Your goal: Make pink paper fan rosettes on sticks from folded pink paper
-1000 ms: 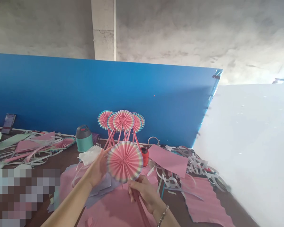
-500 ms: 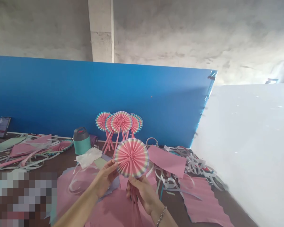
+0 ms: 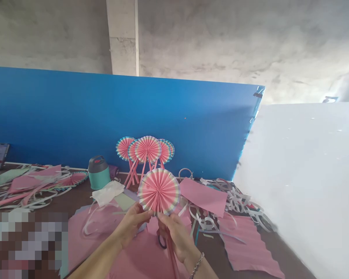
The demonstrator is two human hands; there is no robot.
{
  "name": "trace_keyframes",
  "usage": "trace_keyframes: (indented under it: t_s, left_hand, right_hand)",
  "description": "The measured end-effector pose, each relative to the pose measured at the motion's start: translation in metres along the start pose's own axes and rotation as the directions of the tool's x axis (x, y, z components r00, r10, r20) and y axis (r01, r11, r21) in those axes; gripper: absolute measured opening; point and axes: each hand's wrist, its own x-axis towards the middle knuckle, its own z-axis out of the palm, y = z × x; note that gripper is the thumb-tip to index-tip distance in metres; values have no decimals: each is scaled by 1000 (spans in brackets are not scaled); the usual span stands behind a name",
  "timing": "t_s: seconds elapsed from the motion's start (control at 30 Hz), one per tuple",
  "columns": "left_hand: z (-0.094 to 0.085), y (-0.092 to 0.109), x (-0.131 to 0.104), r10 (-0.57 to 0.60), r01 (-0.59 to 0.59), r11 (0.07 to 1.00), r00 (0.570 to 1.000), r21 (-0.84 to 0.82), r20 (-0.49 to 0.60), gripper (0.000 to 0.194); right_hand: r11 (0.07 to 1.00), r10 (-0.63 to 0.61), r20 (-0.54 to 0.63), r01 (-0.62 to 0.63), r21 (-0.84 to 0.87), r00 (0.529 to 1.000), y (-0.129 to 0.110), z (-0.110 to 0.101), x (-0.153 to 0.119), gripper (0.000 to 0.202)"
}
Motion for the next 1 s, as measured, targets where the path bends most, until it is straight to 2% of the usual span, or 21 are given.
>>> trace_keyframes:
  t_s: [0.13,0.3,0.43,0.57,0.67,0.8,1.0]
  left_hand:
    - [3,0,-2,5,-4,999,1000,33,-10,33]
    - [-5,4,2,9,-8,1000,1000,-26,22,27]
    - [-13,9,9,61,-75,985,994,-158,-87,19]
    - [-19,14,13,85,-113,957,990,-266,-113,19]
    - [-22,14,14,97,-124,951,989,-284,-108,19]
    - [-18,11,11,113,-133,955,990,-265,-88,18]
    - [-13,8,6,72,-61,973,996,-222,42,26]
  right_hand:
    - [994,-3,-31,0,-110,1000,-7,4,-5,29]
    - [988,-26,-58,17,-151,998,-15,3,-6,17]
    - [983,-16,-104,-4,-183,994,-16,-2,-3,26]
    - [978,-19,-41,10,-210,999,-14,-4,-2,29]
    - [972,-18,-7,16,-236,1000,-12,-4,-2,34]
    - [985,-40,28,44,-168,999,-11,-4,-3,31]
    - [1000,-21,40,21,19,999,-14,0,-4,22]
